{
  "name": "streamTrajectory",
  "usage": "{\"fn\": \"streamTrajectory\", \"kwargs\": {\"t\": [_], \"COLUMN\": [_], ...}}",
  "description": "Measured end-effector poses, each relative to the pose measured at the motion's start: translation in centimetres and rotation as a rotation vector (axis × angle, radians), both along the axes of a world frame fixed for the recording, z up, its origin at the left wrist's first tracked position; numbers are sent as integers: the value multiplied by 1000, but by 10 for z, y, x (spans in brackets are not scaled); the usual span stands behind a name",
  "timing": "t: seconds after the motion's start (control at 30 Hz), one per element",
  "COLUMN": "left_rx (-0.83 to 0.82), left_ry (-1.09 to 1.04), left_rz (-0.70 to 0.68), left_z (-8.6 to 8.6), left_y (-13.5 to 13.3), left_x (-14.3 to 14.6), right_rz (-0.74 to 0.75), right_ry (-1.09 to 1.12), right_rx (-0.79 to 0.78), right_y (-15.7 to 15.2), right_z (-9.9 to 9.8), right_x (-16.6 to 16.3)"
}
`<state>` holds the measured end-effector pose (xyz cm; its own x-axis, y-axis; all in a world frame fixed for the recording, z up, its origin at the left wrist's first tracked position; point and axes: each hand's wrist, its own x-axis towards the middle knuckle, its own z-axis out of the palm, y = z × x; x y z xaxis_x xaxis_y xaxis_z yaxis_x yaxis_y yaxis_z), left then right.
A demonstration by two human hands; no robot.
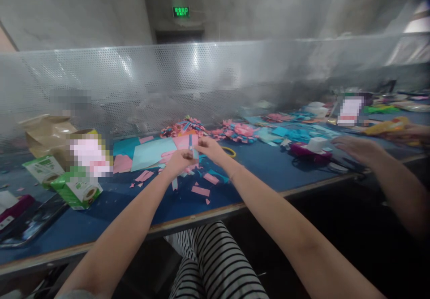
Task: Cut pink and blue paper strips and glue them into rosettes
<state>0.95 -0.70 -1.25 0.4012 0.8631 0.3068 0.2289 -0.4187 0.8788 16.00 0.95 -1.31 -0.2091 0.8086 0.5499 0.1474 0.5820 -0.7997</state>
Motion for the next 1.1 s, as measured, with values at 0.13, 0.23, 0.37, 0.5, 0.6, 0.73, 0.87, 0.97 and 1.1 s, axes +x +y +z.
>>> {"fn": "streamTrajectory", "kwargs": {"t": [0.13, 0.23, 0.37, 0.5, 0.6, 0.73, 0.87, 0.97, 1.1], "left_rx": [-11, -45, -51, -53, -53, -49, -30, -6, 23], "left_ry": [0, -15, -10, -12, -19, -13, 7, 20, -5], "left_rz": [13, 14, 15, 20, 13, 16, 15, 13, 38], "left_z": [2, 5, 5, 4, 3, 2, 2, 0, -3], "left_y": [-3, -5, -5, -4, -3, -2, -1, 1, 7], "left_x": [1, 2, 1, 0, 0, 0, 0, -1, -4], "right_rz": [-13, -14, 3, -12, -36, -57, -34, -24, -131], "right_ry": [-29, -44, -30, -44, -58, -63, -54, -59, -194], "right_rx": [34, 51, 59, 65, 60, 67, 67, 59, 42], "right_y": [1, 2, 5, 6, 5, 2, 2, 4, 9], "right_z": [0, -1, -3, -4, -2, 0, -1, -1, 2], "right_x": [1, 1, 2, 2, 3, 3, 2, 3, 16]}}
